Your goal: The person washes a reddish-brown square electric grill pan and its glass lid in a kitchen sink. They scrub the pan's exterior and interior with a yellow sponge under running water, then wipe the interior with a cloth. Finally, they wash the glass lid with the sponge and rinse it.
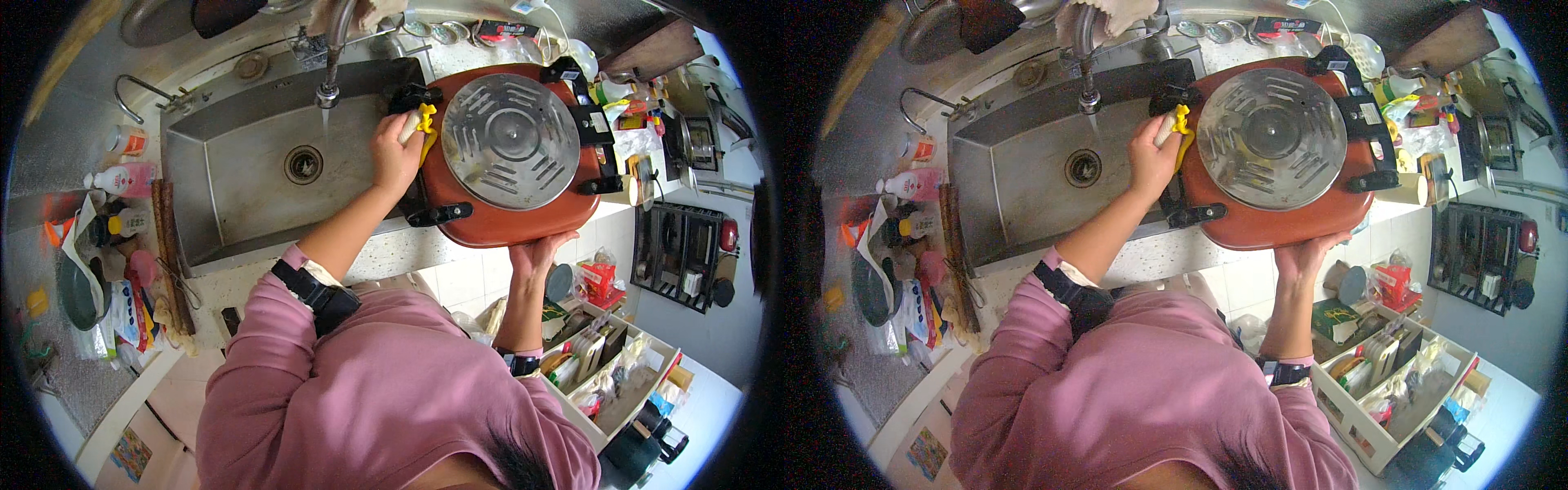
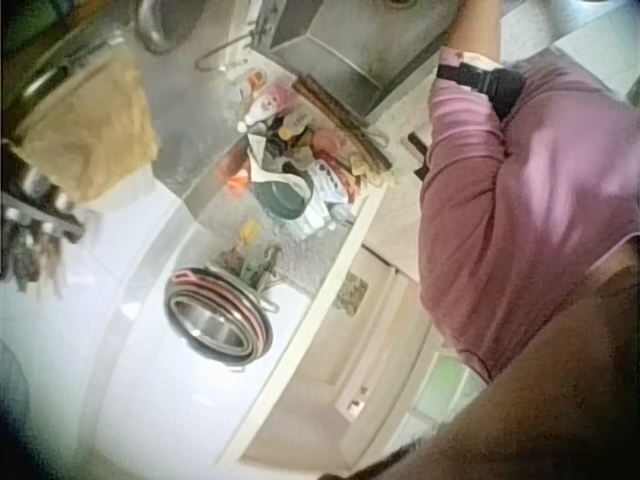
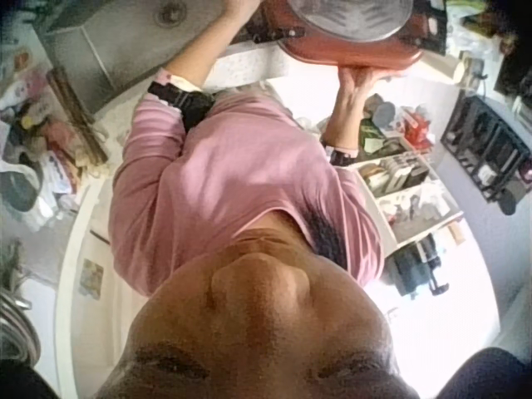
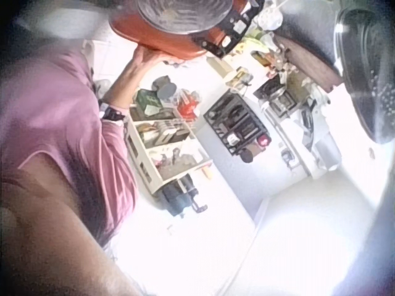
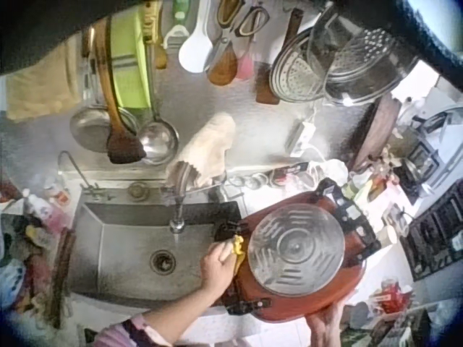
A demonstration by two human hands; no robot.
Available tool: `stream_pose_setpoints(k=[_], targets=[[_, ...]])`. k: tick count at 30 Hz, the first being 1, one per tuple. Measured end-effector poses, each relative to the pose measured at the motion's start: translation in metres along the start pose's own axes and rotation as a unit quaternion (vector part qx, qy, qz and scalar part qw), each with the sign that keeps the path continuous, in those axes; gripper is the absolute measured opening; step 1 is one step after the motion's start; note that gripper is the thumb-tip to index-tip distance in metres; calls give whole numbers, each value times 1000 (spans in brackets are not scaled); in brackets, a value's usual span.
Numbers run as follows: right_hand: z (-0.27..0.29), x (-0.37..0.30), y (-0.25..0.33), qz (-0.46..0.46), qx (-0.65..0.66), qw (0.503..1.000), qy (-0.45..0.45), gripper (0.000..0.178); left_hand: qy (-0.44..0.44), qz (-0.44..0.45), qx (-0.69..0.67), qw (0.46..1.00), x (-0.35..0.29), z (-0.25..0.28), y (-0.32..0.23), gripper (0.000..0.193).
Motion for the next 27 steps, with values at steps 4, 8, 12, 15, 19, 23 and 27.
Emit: stream_pose_setpoints(k=[4, 8, 12, 15, 19, 23, 27], targets=[[0, 3, 4, 28, -12, 1000, 9, 92, 106, -10, -34, 994, -31, 1, 4, 31], [6, 16, 2, 14, -8, 1000, -5, 90, 287, -65, -87, 952, -45, 16, -1, 36], [20, 27, 0, 3, -11, 1000, 7, 90, 280, -62, -93, 953, -17, 73, -19, 32], [34, 29, -1, -8, -3, 1000, 21, 90, 109, 86, -182, 973, 12, 120, -22, 34], [55, 23, -6, -63, -10, 997, 36, 92, 167, -41, 41, 984, 51, 108, -37, 38], [72, 11, -19, -131, 52, 987, 81, 93, 375, 8, -35, 926, 55, 53, -19, 40], [71, 1, -16, -141, 130, 954, 229, 73, 424, 50, -98, 899, 54, 34, -8, 40]])
Point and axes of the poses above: each hand's wrist, its own x-axis towards the middle knuckle, its own z-axis out of the back of the hand, y = z × x, the point moved 6 cm from there along x, towards the middle knuckle, and after that the axes turned 1 degree about -x, right-handed, at the moved point
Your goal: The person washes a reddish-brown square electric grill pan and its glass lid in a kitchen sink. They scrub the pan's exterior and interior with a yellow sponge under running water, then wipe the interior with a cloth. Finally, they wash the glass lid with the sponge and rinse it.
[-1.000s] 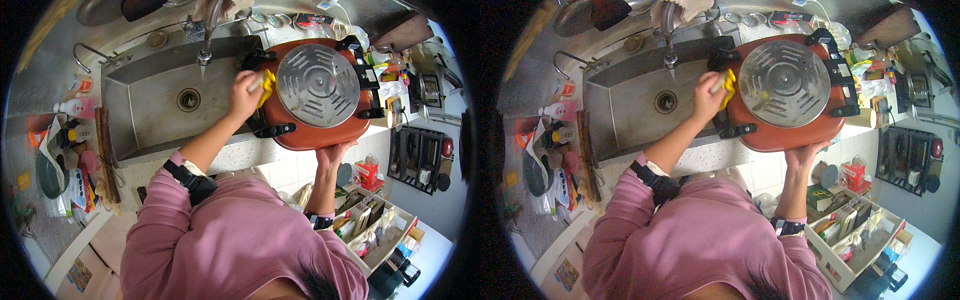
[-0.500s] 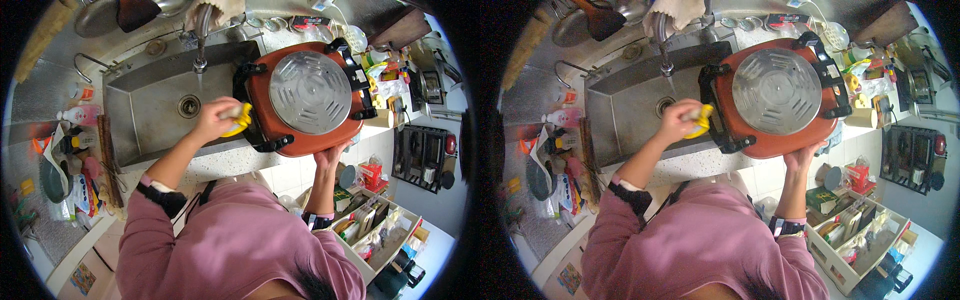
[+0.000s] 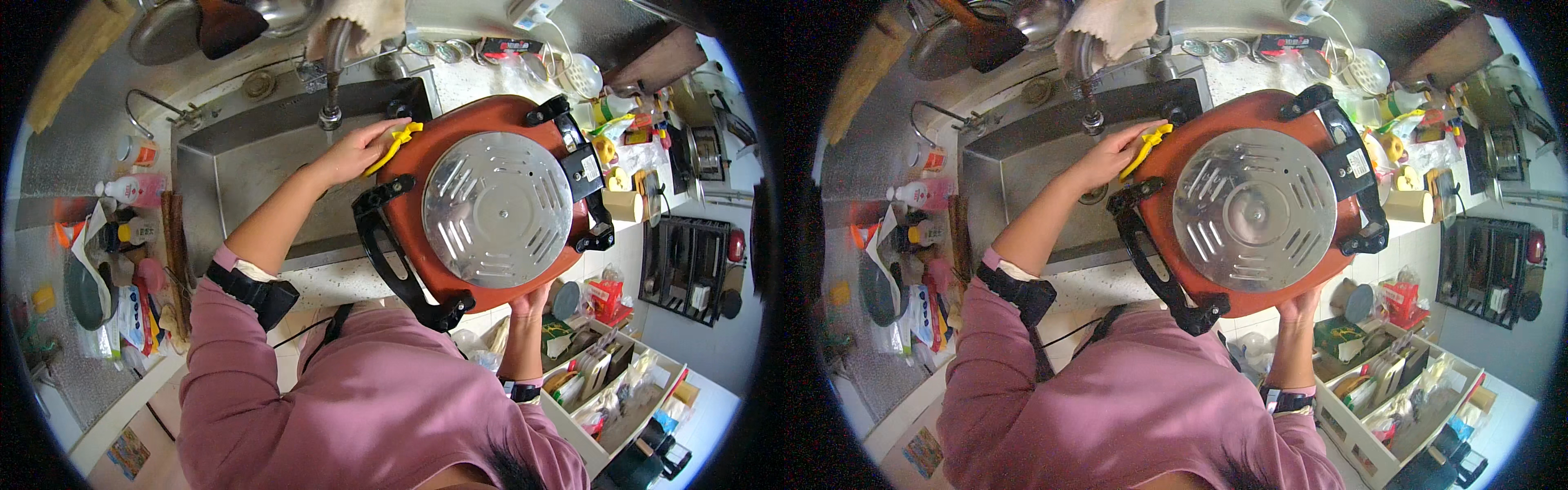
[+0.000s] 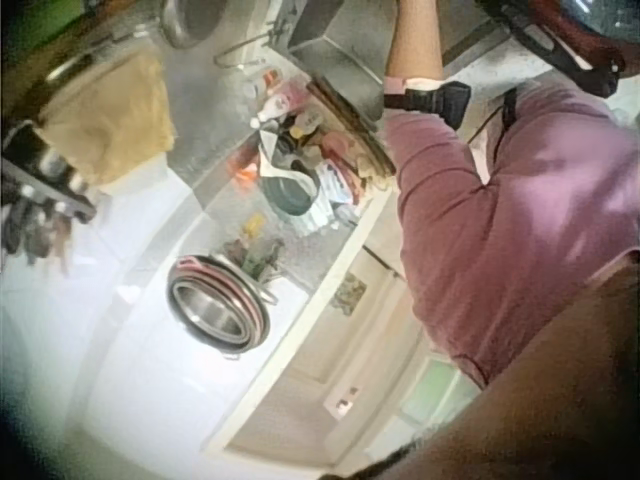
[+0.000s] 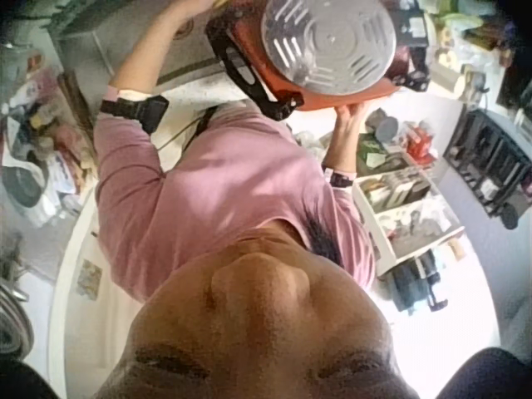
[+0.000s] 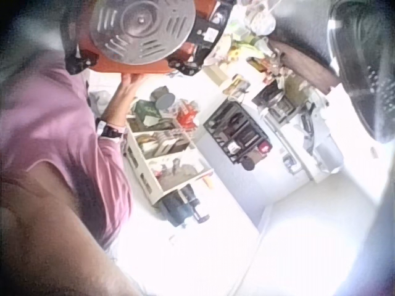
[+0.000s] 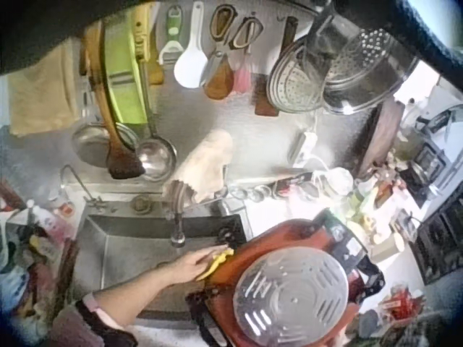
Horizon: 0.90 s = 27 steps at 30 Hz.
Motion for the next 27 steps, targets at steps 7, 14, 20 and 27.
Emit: stream_pose_setpoints(k=[7, 14, 20, 27], targets=[[-4, -3, 5, -12, -77, 992, -98, 75, -19, -106, 97, 989, 60, -24, -30, 39], [-42, 3, 3, 1, -161, 984, -80, 106, 11, -220, 116, 969, 121, -29, -80, 30], [-35, 13, 11, 78, -166, 978, -98, 85, -39, -245, 152, 957, 105, -22, -80, 45], [-43, 16, 23, 137, -198, 962, -132, 86, -148, -203, 110, 962, 53, -26, -22, 47]])
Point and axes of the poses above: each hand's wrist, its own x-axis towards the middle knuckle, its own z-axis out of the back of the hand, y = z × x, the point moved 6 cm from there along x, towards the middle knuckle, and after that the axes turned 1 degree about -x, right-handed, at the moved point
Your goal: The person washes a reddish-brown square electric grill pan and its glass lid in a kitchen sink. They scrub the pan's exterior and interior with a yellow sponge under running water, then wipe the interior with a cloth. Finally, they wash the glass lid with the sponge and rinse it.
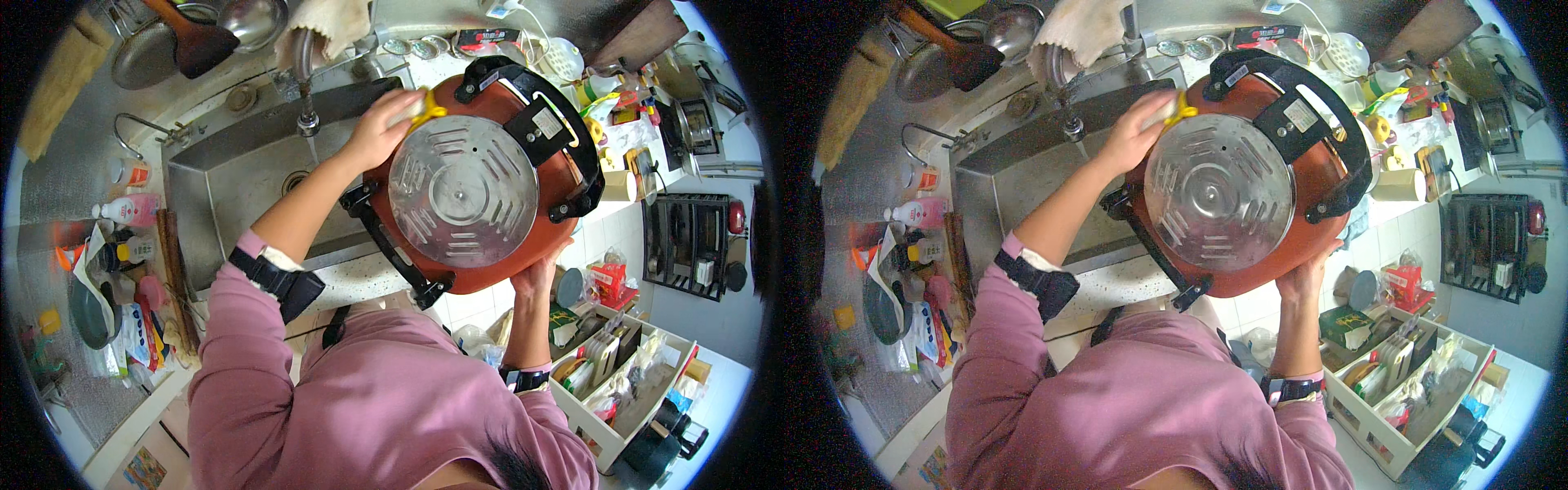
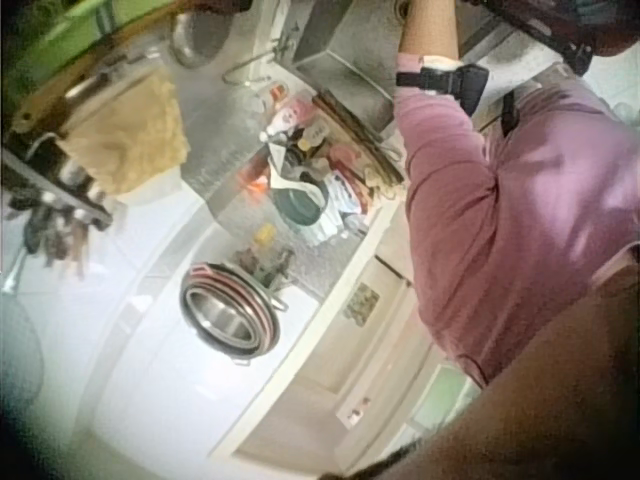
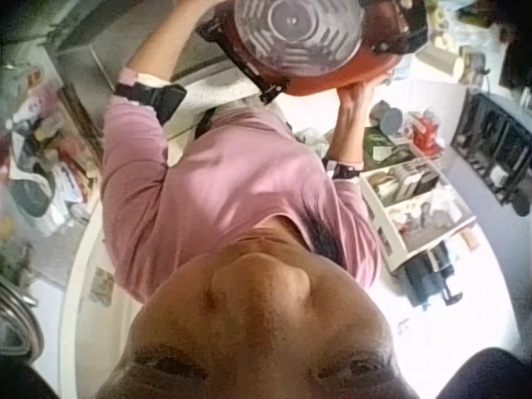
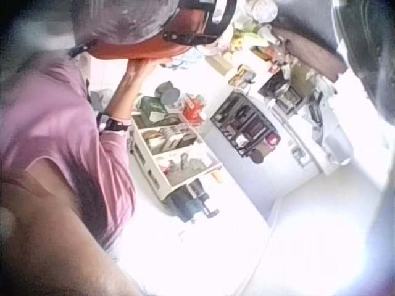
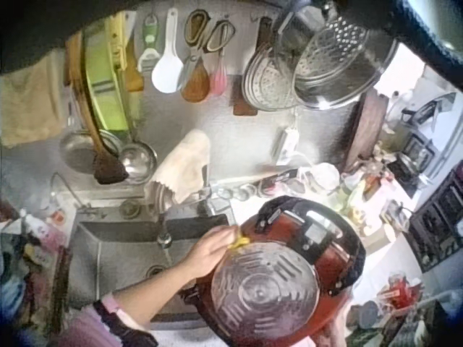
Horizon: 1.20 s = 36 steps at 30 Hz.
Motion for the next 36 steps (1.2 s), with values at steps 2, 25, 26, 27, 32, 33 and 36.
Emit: stream_pose_setpoints(k=[2, 25, 26, 27, 32, 33, 36], targets=[[0, 0, 7, 6, -16, 999, -37, 87, 46, 50, 8, 998, -26, 4, 23, 50], [10, -4, 38, 212, -100, 972, -5, 104, -182, -56, 311, 931, 62, -21, -192, 24], [11, -3, 40, 221, -116, 968, 5, 103, -175, -65, 311, 932, 64, -22, -192, 24], [13, -2, 43, 229, -131, 964, 16, 101, -161, -65, 312, 934, 67, -24, -192, 25], [18, 3, 54, 253, -182, 950, 23, 97, -44, -93, 307, 946, 78, -28, -189, 36], [17, 5, 54, 249, -178, 952, 28, 96, -26, -85, 295, 951, 79, -28, -186, 37], [17, 10, 54, 255, -177, 950, 10, 88, -3, -67, 252, 965, 78, -28, -178, 38]])
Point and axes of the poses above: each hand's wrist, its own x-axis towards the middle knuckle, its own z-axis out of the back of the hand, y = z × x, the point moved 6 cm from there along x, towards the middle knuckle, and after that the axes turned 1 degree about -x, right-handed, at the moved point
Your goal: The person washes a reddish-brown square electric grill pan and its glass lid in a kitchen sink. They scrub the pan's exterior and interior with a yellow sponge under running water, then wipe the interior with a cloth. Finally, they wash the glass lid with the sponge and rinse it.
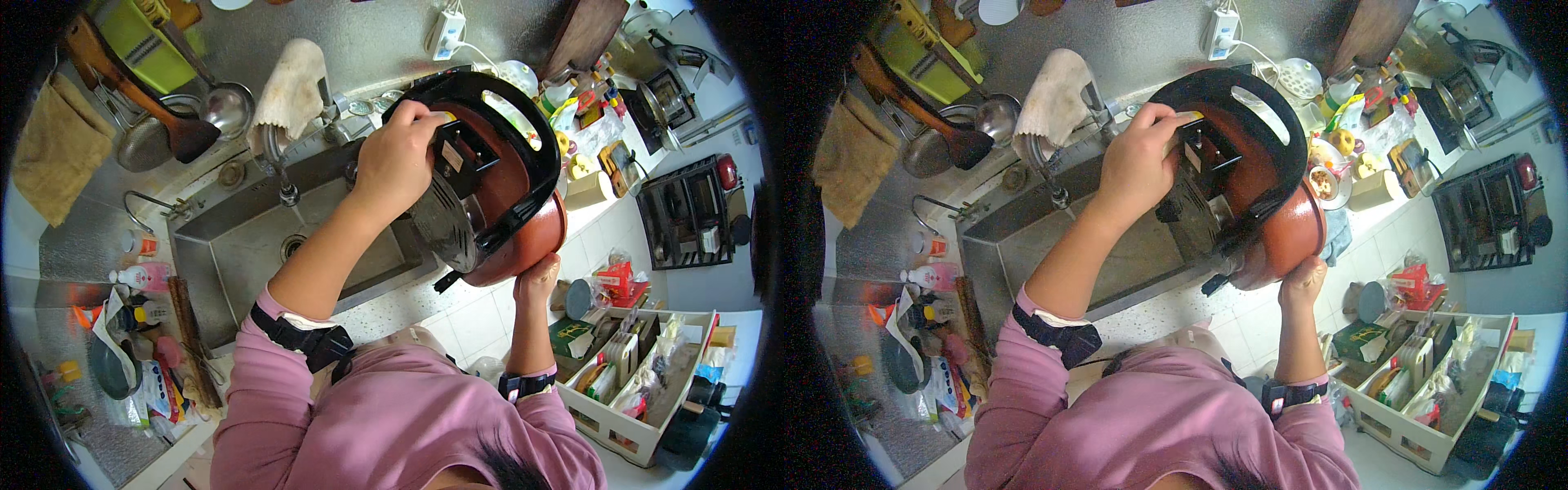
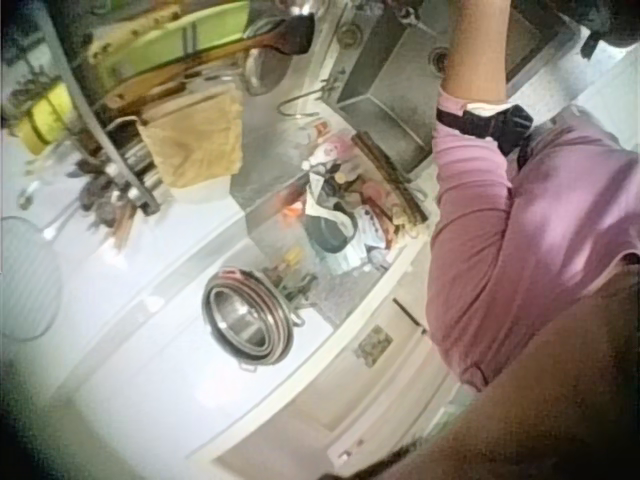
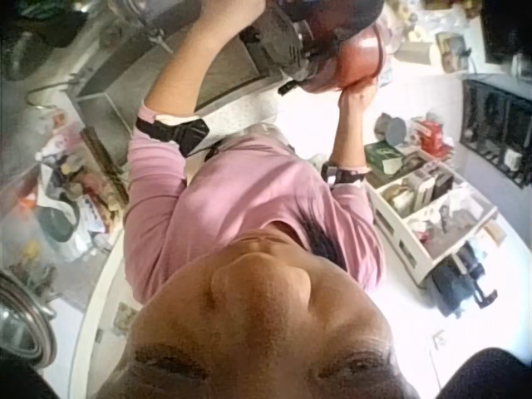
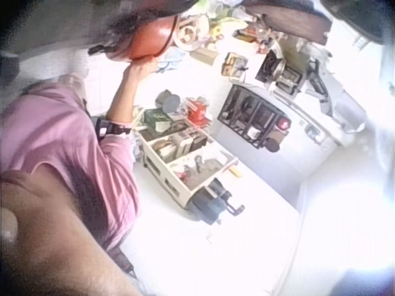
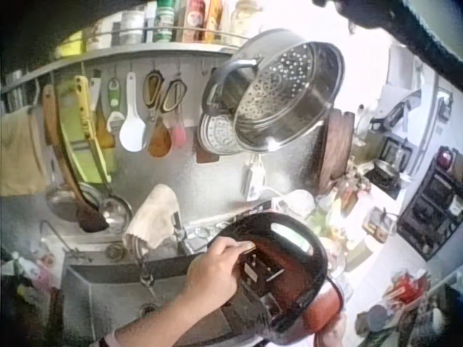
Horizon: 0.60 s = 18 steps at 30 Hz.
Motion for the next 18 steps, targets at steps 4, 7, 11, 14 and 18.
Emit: stream_pose_setpoints(k=[4, 7, 11, 14, 18], targets=[[-1, 7, 3, 11, -5, 1000, -1, 80, -24, 43, 21, 999, -12, -6, 7, 25], [-4, 11, 9, 12, -41, 999, -15, 74, 37, 84, 89, 992, -24, -15, 14, 23], [-13, 12, 28, 107, -93, 988, -56, 60, 77, 27, 212, 974, -39, -12, 18, 10], [-17, 13, 35, 132, -104, 984, -57, 57, 103, -12, 284, 953, -54, -4, 19, 13], [-12, 16, 34, 132, -93, 984, -73, 55, 158, 78, 141, 974, -72, 26, 27, 14]])
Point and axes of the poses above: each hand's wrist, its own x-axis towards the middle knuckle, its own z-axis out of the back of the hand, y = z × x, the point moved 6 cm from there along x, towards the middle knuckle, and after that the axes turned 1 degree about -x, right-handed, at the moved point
